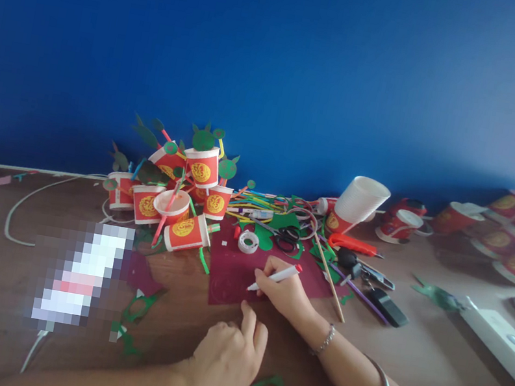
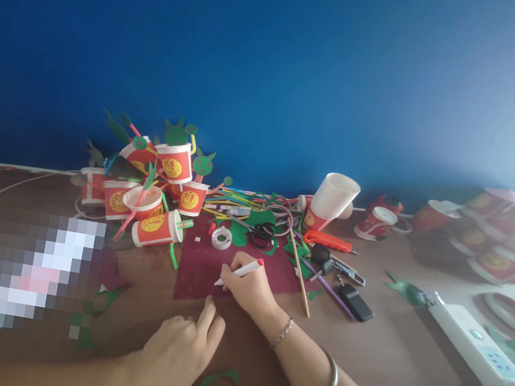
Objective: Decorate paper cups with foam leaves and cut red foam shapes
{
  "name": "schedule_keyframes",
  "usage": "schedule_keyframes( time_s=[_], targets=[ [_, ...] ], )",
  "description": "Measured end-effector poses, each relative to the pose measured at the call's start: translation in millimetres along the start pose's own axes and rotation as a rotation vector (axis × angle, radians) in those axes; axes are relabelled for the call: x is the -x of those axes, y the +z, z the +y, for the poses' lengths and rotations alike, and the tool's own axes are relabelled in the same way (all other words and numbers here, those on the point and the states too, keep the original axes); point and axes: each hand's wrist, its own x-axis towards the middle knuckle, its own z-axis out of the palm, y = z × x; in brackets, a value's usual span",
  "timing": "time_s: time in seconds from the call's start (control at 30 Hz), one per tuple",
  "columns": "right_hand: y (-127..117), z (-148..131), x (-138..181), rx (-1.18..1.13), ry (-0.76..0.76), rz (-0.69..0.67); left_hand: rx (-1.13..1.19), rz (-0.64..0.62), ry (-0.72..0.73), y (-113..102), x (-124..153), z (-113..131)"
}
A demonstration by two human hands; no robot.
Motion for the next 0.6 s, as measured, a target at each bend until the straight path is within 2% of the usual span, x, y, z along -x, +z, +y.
schedule_keyframes(
  time_s=[0.6],
  targets=[
    [0.0, -1.5, -0.5, -0.001, 0.016, -0.020, 0.013, -0.003, -0.019, 0.2, -1.0, 1.7]
  ],
)
